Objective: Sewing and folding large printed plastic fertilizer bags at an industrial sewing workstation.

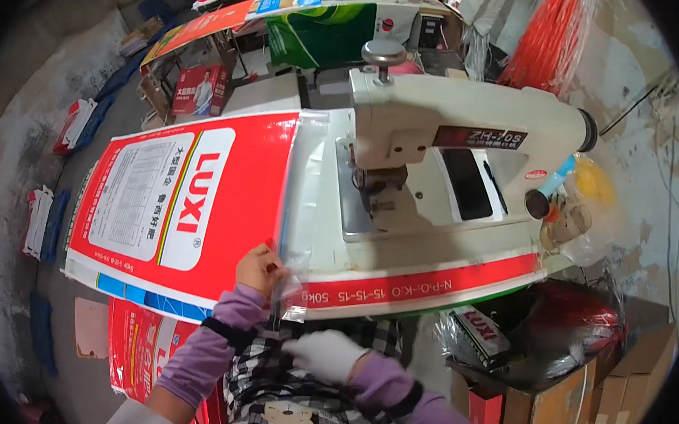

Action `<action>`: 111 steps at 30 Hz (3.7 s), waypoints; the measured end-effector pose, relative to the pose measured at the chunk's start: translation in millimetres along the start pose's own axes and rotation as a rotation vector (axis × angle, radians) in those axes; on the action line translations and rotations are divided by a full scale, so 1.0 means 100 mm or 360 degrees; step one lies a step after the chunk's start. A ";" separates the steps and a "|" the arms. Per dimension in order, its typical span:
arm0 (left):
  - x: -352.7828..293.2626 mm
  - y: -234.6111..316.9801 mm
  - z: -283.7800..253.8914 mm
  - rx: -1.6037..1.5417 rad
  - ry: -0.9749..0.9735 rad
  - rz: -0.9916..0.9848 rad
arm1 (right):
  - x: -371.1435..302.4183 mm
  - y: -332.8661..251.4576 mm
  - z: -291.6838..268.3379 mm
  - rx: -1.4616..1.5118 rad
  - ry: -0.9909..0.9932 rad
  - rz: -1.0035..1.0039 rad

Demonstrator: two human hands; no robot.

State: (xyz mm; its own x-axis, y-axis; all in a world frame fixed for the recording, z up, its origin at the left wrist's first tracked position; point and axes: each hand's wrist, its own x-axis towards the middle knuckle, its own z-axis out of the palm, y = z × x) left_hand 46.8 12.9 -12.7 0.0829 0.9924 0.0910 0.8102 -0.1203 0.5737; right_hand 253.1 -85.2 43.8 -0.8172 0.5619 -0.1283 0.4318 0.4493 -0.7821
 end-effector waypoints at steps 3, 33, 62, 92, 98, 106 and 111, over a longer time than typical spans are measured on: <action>0.02 -0.07 -0.03 -0.0508 0.0073 -0.0030 | 0.00 0.56 -0.25 0.0102 0.1058 -0.0259; -0.15 -0.91 -0.50 -0.0457 -0.0253 -0.0385 | 1.44 0.16 0.05 0.1174 0.1002 -0.0013; -1.11 0.47 -1.50 0.0592 0.0151 0.0149 | 2.36 0.53 0.70 -0.1176 0.0315 -0.0393; -2.47 -0.03 -2.60 0.0934 0.0293 -0.0147 | 1.38 0.84 -0.98 -0.0115 0.1499 0.0519; -3.30 -0.94 -2.49 0.1485 0.0202 0.0002 | 1.35 0.35 -1.41 -0.1473 0.1107 -0.0536; 0.24 -1.53 -4.63 -0.0263 0.1815 0.0223 | 0.94 -1.60 -0.17 -0.0115 0.0770 -0.1127; 2.12 -0.32 -2.47 0.0909 0.0361 0.0914 | -0.03 0.22 -0.05 0.0134 0.1605 0.0036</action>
State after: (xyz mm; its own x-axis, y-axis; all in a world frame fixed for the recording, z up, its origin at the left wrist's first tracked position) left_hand -104.5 220.5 189.2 0.5027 0.7444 0.4395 0.8520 -0.5127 -0.1062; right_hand 266.4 -73.7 29.8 -0.0884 0.9117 0.4012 0.3830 0.4029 -0.8312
